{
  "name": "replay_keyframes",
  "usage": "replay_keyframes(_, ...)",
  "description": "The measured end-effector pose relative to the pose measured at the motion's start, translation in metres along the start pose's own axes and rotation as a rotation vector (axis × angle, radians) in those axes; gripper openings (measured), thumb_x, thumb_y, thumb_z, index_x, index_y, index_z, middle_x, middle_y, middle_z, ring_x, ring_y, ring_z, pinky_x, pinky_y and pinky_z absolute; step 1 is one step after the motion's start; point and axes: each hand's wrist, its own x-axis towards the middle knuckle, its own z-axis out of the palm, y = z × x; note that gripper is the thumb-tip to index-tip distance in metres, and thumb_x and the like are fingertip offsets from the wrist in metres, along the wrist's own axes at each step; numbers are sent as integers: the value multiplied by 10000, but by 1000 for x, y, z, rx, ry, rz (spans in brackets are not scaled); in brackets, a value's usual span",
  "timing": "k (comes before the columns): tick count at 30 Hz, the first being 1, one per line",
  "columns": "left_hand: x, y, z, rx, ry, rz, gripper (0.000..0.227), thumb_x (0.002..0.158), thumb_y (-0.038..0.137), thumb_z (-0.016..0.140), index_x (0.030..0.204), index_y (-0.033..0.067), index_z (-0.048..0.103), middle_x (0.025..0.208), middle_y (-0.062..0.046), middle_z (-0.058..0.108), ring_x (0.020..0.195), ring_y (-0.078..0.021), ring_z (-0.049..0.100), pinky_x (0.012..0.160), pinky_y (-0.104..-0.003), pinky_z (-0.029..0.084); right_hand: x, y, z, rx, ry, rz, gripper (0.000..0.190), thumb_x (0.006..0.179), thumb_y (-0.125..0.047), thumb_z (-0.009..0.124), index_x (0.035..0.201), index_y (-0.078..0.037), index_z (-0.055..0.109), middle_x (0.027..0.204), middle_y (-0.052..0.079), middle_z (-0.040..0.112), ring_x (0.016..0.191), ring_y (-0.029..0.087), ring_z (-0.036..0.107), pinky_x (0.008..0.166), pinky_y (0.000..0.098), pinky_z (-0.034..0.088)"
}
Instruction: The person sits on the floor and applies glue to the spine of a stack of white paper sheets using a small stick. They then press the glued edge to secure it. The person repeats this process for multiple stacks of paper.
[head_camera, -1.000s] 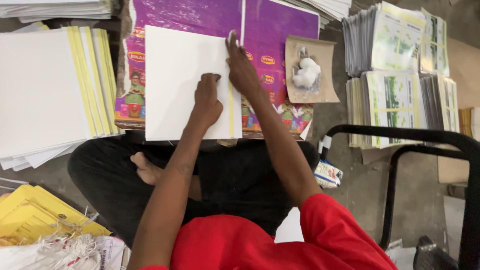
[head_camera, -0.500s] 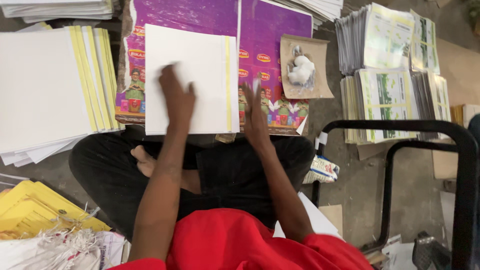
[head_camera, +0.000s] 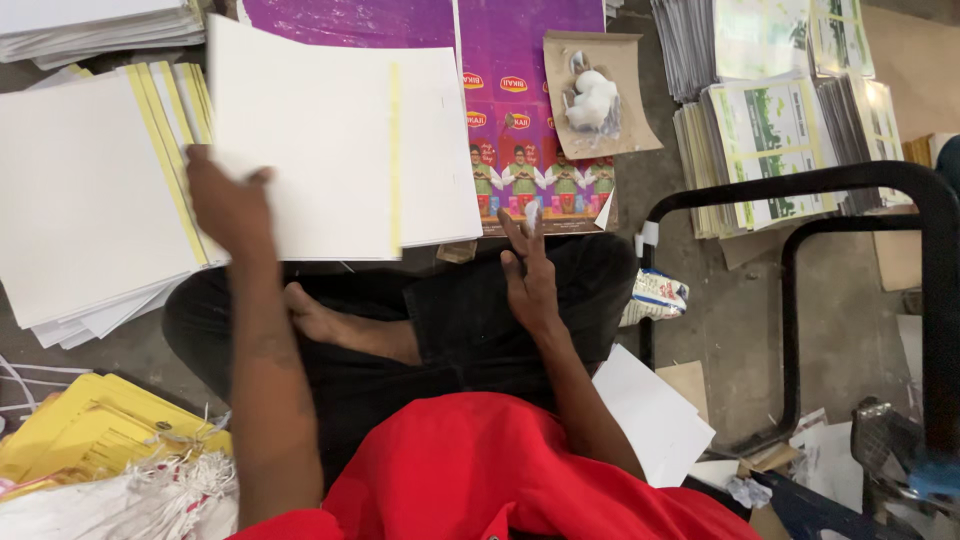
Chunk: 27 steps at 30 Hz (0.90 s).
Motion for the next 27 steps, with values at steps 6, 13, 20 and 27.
replay_keyframes(6, 67, -187, -17, 153, 246, -2, 632, 849, 66, 855, 1409, 14, 566, 1332, -180, 649, 1185, -366, 630, 964, -458, 506, -1, -6, -2, 6, -25, -20, 726, 1072, -34, 548, 1647, -11, 105, 1550, 137, 565, 1480, 356, 507, 1265, 430, 331)
replay_keyframes(13, 58, -257, -50, -51, 103, -137, 464, 1015, -1, 707, 1437, -49, 522, 1413, -234, 590, 1270, -393, 603, 1058, -469, 491, -4, 8, 10, 177, -34, 11, 688, 1034, 67, 565, 1631, -8, 232, 1529, 200, 576, 1470, 308, 525, 1264, 421, 322)
replay_keyframes(20, 27, -156, -42, 239, 204, -76, 608, 1132, 141, 643, 1639, -7, 343, 1640, -346, 263, 1502, -476, 289, 1224, -526, 304, -1, 32, 1, 440, -32, 38, 681, 1051, 68, 536, 1643, -37, 216, 1589, 197, 504, 1469, 306, 536, 1245, 394, 398)
replay_keyframes(27, -57, 103, 9, -255, -104, 499, 344, 1056, 16, 586, 1396, 64, 595, 1447, -182, 534, 1376, -370, 507, 1165, -512, 408, 77, 82, -12, 250, -98, 45, 502, 1097, -141, 578, 1567, -57, 421, 1535, 158, 572, 1459, 305, 538, 1210, 411, 424)
